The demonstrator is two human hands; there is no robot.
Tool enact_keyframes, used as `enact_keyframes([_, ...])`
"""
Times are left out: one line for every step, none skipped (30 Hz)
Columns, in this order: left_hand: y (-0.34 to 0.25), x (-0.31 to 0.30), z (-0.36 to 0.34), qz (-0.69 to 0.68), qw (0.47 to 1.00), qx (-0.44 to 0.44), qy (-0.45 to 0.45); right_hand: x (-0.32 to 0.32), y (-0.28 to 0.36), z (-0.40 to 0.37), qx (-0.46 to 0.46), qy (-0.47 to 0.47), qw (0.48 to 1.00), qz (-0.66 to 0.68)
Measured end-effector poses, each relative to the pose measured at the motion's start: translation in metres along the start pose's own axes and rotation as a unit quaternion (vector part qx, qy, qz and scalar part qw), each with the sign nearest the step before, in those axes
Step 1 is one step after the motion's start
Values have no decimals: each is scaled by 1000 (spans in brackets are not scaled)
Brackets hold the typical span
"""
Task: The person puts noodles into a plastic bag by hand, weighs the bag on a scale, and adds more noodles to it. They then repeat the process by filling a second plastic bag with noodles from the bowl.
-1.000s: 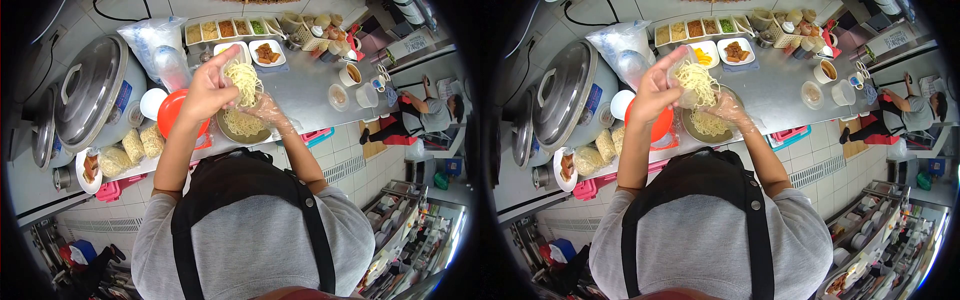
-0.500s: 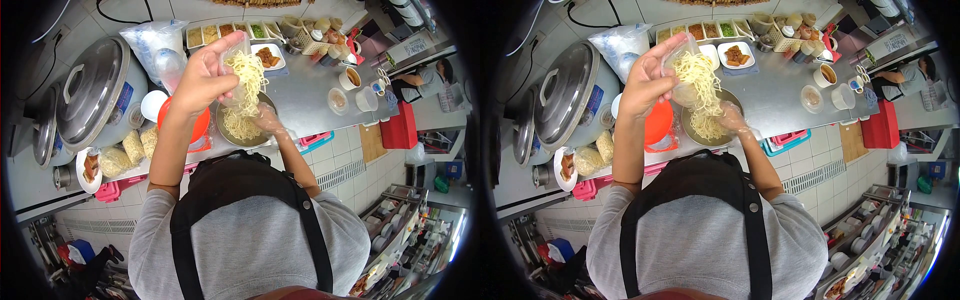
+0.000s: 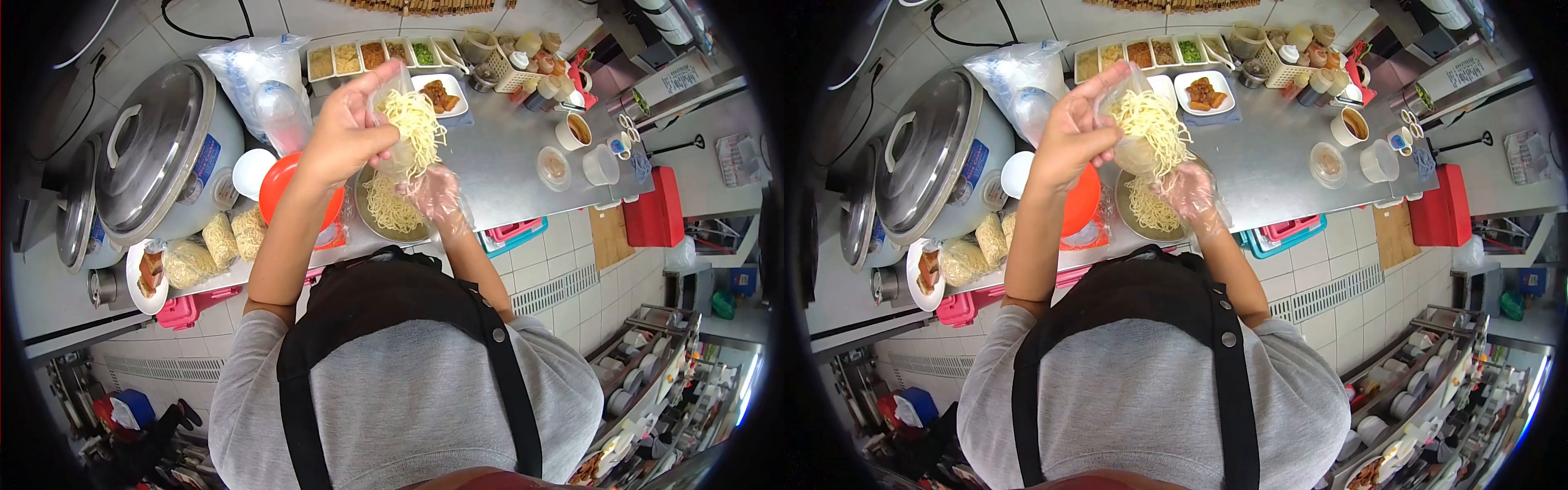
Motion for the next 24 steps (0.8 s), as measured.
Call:
enact_keyframes([8,-2,1,0,1000,1,-3,-4,3,-2,3,2,1000,-1])
enact_keyframes([24,0,2,25,999,-30,11,-2,13,-4,-33,-16,999,18])
enact_keyframes([43,2,2,49,997,-62,26,5,21,-6,-69,-35,996,38])
enact_keyframes([57,5,4,48,996,-63,29,2,27,-9,-94,-116,989,-5])
enact_keyframes([69,8,4,48,996,-64,30,4,28,-8,-95,-117,989,-5])
enact_keyframes([85,14,3,76,992,-83,49,2,34,-8,-105,-137,984,-50])
enact_keyframes([101,21,2,103,987,-102,69,0,40,-9,-116,-156,976,-96])
enact_keyframes([115,26,3,135,984,-90,77,-4,45,-10,-131,-176,968,-126])
enact_keyframes([129,29,3,134,984,-90,81,0,42,-9,-134,-177,967,-126])
enact_keyframes([139,30,5,157,982,-66,85,11,40,-7,-142,-158,962,-173])
enact_keyframes([151,31,6,181,979,-43,89,24,38,-5,-149,-138,954,-219])
enact_keyframes([144,31,11,206,976,31,66,20,38,-8,-103,-223,904,-350])
enact_keyframes([152,27,11,206,976,30,67,8,36,-7,-103,-224,904,-349])
enact_keyframes([151,28,10,203,974,-13,99,28,33,2,-119,-143,824,-535])
enact_keyframes([154,29,7,199,970,-57,128,47,22,8,-129,-54,705,-695])
enact_keyframes([154,27,5,198,970,-57,127,62,13,7,-118,70,632,-762])
enact_keyframes([150,30,2,226,963,-25,141,73,16,12,-116,70,633,-762])
enact_keyframes([145,34,-1,254,955,7,157,59,-1,22,18,90,549,-831])
enact_keyframes([149,36,-5,254,954,6,157,37,-14,25,151,107,448,-875])
enact_keyframes([157,37,-9,251,956,-1,152,28,-18,27,203,114,398,-887])
enact_keyframes([164,36,-13,250,957,-7,148,31,-16,30,200,114,400,-887])
enact_keyframes([166,30,-12,225,966,3,131,38,-21,30,208,173,375,-886])
enact_keyframes([162,24,-10,228,965,4,130,54,-26,28,216,233,348,-882])
enact_keyframes([160,13,-10,233,967,-16,100,83,-12,28,237,174,408,-864])
Point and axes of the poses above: each hand's wrist, its own z-axis towards the middle knuckle, its own x-axis out of the palm, y = z × x, the point moved 10 cm from there along z, towards the middle knuckle, and after that the axes turned 8 degrees about z, right-handed, at the moved point
